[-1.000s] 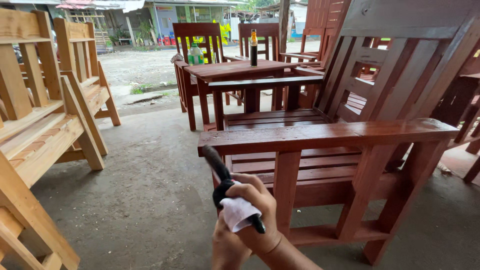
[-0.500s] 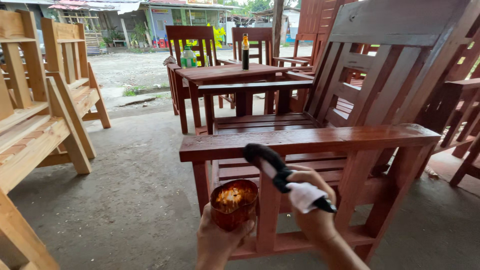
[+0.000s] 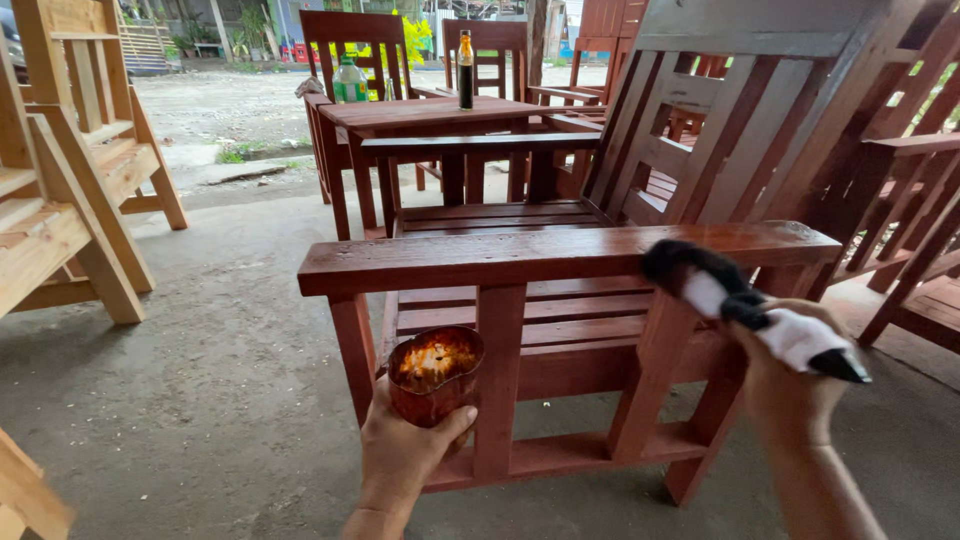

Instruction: The person applies a dark reddish wood stain or finish to wooden chairs using a brush, holding a can of stain in one hand. They brush the seat slats, legs, armrests and frame of one chair, then move to another chair and continue brushing its surfaces.

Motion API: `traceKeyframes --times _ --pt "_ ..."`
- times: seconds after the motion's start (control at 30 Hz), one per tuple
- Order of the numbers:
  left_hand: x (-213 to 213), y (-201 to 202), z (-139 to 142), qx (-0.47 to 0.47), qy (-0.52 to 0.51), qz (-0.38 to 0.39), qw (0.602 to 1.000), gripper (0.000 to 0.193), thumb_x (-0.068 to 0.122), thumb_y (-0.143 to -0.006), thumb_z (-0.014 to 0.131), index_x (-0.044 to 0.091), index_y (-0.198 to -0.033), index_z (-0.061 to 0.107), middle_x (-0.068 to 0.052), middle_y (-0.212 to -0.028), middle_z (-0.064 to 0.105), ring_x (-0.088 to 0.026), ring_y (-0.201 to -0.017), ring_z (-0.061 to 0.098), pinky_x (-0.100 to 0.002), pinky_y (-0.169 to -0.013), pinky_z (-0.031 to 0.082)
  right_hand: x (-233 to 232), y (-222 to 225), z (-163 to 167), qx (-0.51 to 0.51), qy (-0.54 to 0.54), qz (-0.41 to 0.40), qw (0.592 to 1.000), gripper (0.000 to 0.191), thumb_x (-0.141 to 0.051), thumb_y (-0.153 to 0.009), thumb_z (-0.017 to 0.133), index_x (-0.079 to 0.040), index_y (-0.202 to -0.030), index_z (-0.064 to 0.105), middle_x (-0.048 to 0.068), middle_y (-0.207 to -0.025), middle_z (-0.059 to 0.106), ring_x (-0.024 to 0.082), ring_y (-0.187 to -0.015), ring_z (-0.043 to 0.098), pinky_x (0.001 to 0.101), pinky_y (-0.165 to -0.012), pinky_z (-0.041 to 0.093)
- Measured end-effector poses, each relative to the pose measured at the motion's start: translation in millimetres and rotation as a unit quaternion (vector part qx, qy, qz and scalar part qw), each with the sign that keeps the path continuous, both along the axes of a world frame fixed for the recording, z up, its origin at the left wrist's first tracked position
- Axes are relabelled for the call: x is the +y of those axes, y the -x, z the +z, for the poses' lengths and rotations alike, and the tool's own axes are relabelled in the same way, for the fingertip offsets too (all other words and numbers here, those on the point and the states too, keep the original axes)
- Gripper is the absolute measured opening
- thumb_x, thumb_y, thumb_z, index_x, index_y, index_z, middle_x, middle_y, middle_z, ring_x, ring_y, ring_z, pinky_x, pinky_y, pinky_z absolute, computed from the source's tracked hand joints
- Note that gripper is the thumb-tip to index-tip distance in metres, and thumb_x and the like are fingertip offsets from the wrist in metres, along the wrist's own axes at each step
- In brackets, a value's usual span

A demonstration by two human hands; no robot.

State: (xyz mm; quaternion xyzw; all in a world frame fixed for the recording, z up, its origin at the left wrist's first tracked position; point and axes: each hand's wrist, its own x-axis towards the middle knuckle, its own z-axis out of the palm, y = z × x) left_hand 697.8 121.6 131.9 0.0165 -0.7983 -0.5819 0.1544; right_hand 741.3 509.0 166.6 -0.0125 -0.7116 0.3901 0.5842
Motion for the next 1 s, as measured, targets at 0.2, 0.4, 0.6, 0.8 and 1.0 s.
traceKeyframes --times 0.2,0.4,0.6,0.8,1.0 --pt "-2 -7 -1 -0.010 0.000 -0.007 1.000 0.083 0.036 -0.055 0.097 0.014 -0.124 0.057 -0.005 -0.111 0.074 -0.021 -0.100 0.076 -0.034 -0.090 0.063 57 -15 6 -0.021 -0.013 -0.154 0.988 0.029 -0.007 -0.097 0.081 -0.003 -0.115 0.058 0.009 -0.108 0.066 0.017 -0.097 0.067 0.0312 -0.082 0.057" --pt "-7 -23 6 -0.001 -0.010 0.012 1.000 0.082 0.034 -0.054 0.096 0.015 -0.123 0.058 -0.004 -0.114 0.073 -0.020 -0.102 0.075 -0.035 -0.089 0.062 14 -15 -10 -0.005 0.051 -0.004 0.999 0.022 -0.005 -0.096 0.076 -0.006 -0.112 0.061 0.005 -0.110 0.069 0.013 -0.100 0.068 0.0284 -0.085 0.057" --pt "-26 -28 -5 0.006 0.002 0.027 1.000 0.082 0.035 -0.051 0.096 0.016 -0.123 0.060 -0.005 -0.111 0.072 -0.022 -0.102 0.074 -0.036 -0.088 0.062 -118 -4 -40 -0.045 0.035 0.230 0.972 0.023 0.002 -0.083 0.078 -0.005 -0.102 0.066 0.010 -0.108 0.073 0.015 -0.095 0.070 0.0297 -0.081 0.058" --pt "-61 -28 -37 0.044 0.014 0.062 0.997 0.089 0.035 -0.046 0.097 0.013 -0.124 0.060 -0.008 -0.109 0.075 -0.024 -0.101 0.075 -0.038 -0.086 0.061 -216 22 -56 -0.081 0.053 0.320 0.942 0.021 0.007 -0.081 0.074 -0.004 -0.098 0.070 0.013 -0.114 0.076 0.018 -0.098 0.073 0.0307 -0.081 0.061" --pt "-89 -22 -59 -0.010 0.045 0.105 0.993 0.096 0.039 -0.044 0.105 0.013 -0.124 0.060 -0.009 -0.108 0.075 -0.026 -0.101 0.075 -0.040 -0.087 0.060 -287 48 -54 -0.002 0.062 0.336 0.940 0.027 0.008 -0.084 0.070 -0.006 -0.106 0.068 0.014 -0.126 0.070 0.022 -0.116 0.070 0.0326 -0.096 0.060"
